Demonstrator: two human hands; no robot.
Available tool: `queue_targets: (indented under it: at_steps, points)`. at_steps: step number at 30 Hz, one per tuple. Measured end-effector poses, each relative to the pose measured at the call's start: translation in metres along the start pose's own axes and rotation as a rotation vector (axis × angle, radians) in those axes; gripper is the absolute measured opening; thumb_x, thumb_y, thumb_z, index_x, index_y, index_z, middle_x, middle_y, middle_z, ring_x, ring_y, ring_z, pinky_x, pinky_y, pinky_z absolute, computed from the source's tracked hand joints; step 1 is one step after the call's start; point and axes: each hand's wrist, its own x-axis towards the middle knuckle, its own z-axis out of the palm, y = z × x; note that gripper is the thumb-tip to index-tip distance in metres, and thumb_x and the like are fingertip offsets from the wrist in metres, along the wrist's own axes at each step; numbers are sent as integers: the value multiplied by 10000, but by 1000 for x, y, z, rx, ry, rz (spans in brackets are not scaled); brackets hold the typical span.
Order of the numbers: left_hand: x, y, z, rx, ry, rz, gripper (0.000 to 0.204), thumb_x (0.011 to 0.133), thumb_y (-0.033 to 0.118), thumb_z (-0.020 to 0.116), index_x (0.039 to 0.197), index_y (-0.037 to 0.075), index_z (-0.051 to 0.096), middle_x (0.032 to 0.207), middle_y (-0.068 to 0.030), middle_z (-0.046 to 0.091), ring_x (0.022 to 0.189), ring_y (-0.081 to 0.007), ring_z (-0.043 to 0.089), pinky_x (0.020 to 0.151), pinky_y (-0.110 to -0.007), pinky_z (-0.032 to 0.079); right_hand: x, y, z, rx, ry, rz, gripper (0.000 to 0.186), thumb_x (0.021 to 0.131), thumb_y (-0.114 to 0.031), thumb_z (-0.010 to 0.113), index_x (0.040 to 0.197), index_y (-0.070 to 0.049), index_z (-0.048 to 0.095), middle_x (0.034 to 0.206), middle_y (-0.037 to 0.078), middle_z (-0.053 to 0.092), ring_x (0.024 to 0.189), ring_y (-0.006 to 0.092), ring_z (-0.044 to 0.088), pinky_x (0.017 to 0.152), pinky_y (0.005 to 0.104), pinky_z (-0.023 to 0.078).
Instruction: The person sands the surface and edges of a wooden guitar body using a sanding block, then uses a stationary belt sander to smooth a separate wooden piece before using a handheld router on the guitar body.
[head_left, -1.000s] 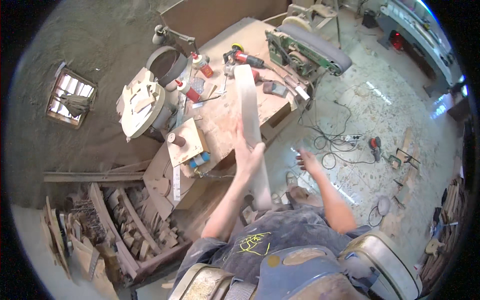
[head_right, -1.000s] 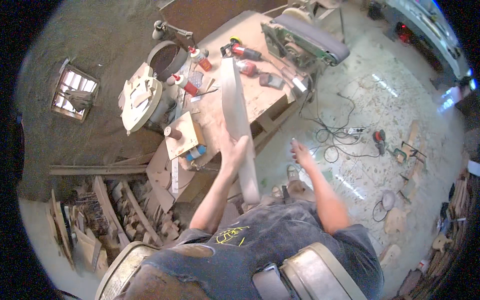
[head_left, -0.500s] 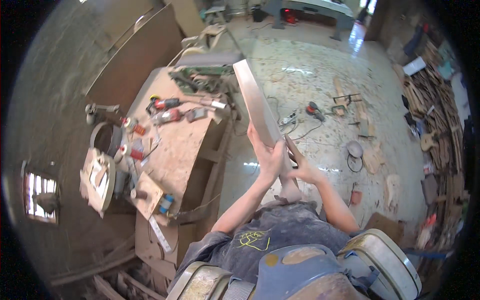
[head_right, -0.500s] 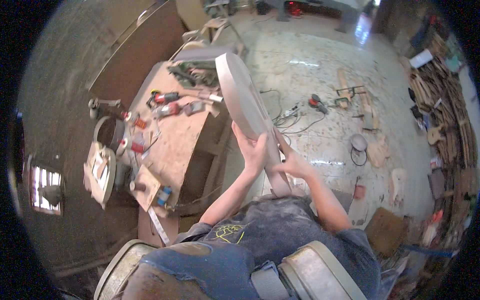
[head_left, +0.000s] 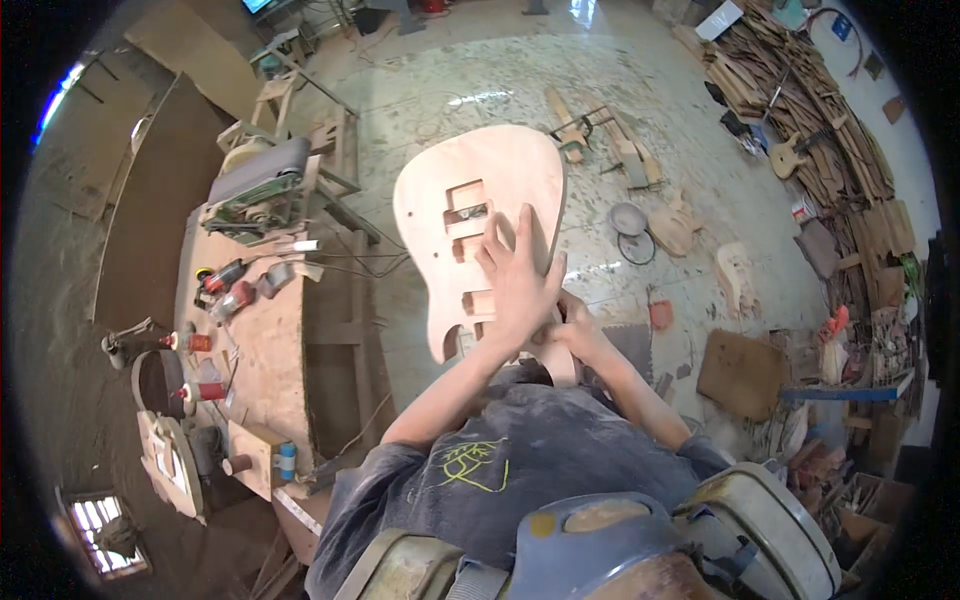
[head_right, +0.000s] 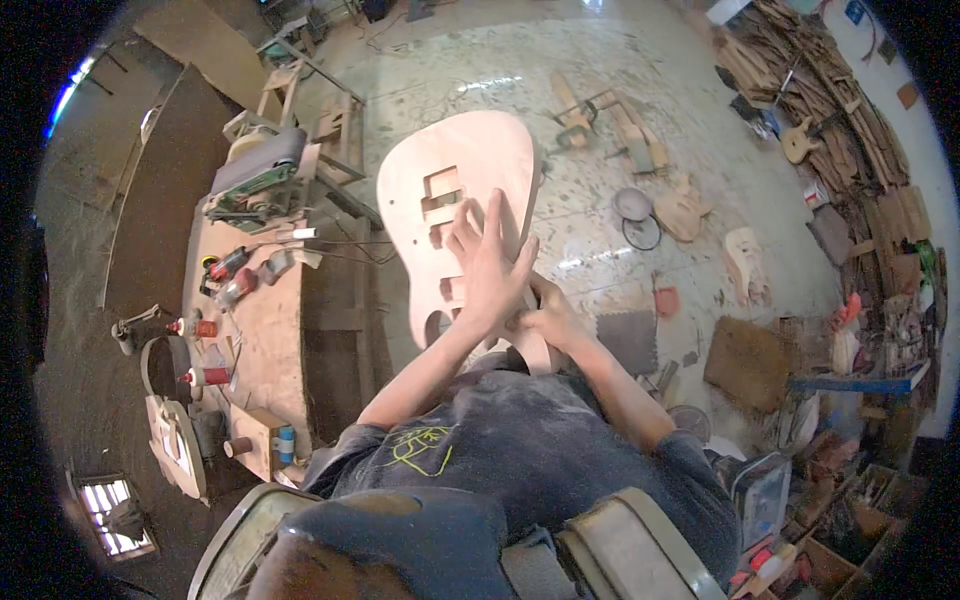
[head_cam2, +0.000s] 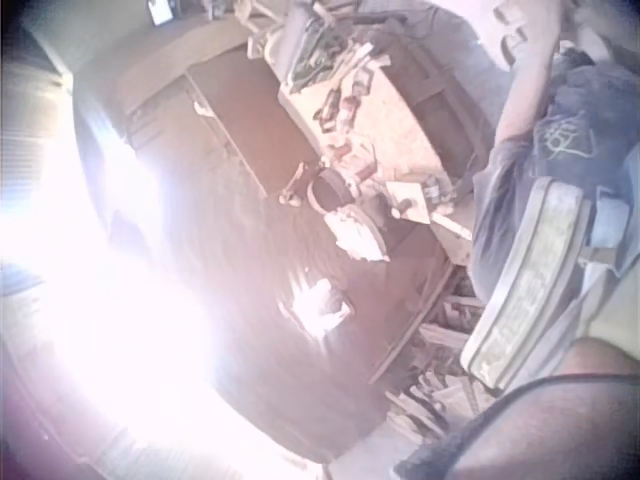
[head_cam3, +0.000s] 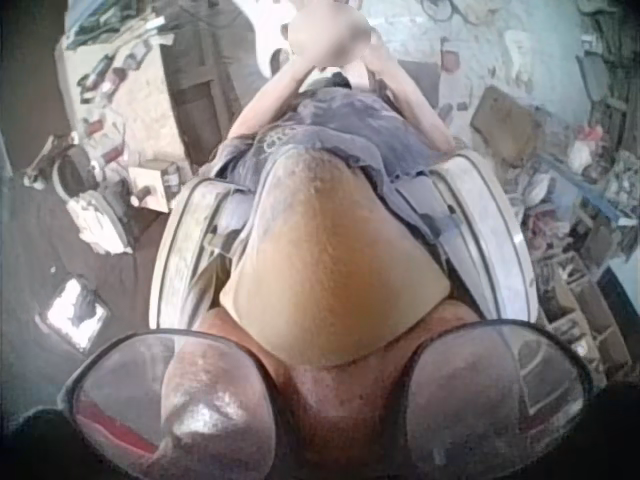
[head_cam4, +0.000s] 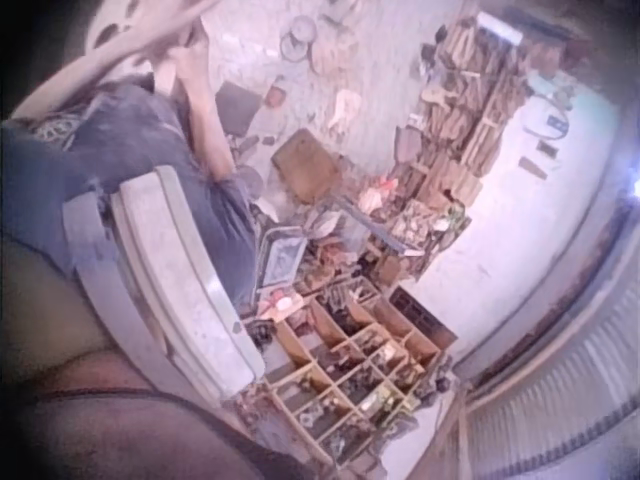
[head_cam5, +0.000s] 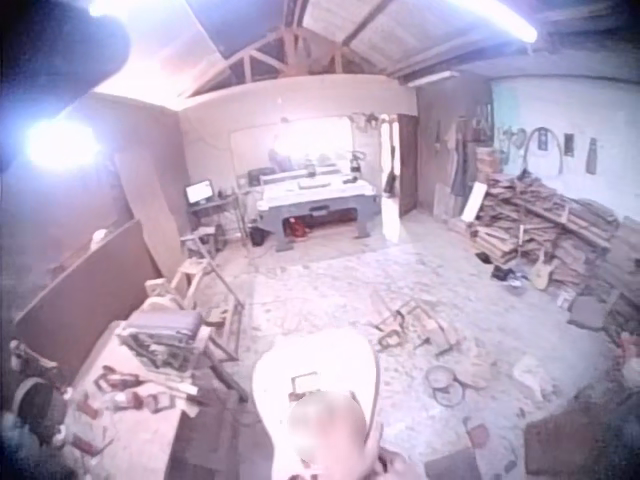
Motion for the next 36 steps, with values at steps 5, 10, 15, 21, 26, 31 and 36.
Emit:
queue_targets:
  at_steps: [5,10,15,21,26,31,36]
  points:
    - [45,6,11,314,-181,450,687,976,464,590,1561,154,409,1649,-234,221,1531,-427,170,1228,-577,153,2,24,-30,85,-68,84,755,668,-55,737,1386,39,525,1234,144,640,1132,230,586,1018,344,448]
    - [130,-35,7,450,-342,695,575,1060,443,427,1583,209,373,1661,-155,274,1543,-343,226,1257,-516,175,4,17,-37,230,-239,70,906,676,-72,760,1508,22,413,1320,100,602,1159,185,575,1003,310,472]
    - [194,-64,-44,479,-391,449,562,1060,520,361,1471,176,529,1527,-171,474,1414,-324,450,1191,-445,332,6,9,-27,209,-277,24,939,669,-48,742,1538,9,391,1340,87,590,1193,164,565,979,298,491]
    - [210,-143,-108,192,-384,-151,686,945,608,596,1157,-29,738,1106,-232,738,1073,-330,698,985,-390,499,18,1,-15,202,-329,117,952,653,-43,732,1537,26,387,1393,94,570,1273,171,534,1085,320,424]
    - [212,-124,-126,140,-478,-163,784,829,673,714,1190,-22,730,1056,-150,745,1011,-238,696,929,-352,514,18,-4,3,148,-294,5,962,656,-78,744,1539,34,378,1409,97,560,1288,178,526,1105,326,409]
    - [213,-110,-145,81,-540,-143,724,903,629,664,1160,-46,725,1011,-118,742,948,-182,669,902,-326,511,16,-10,16,37,-259,-91,987,657,-97,751,1551,35,354,1463,107,525,1335,181,499,1139,333,380]
    - [219,-145,-139,-91,-426,-68,620,1018,519,553,1090,-72,727,937,-92,727,911,-155,641,883,-309,497,13,-16,24,-37,-228,-69,992,655,-103,750,1554,29,351,1492,118,513,1341,184,504,1141,342,384]
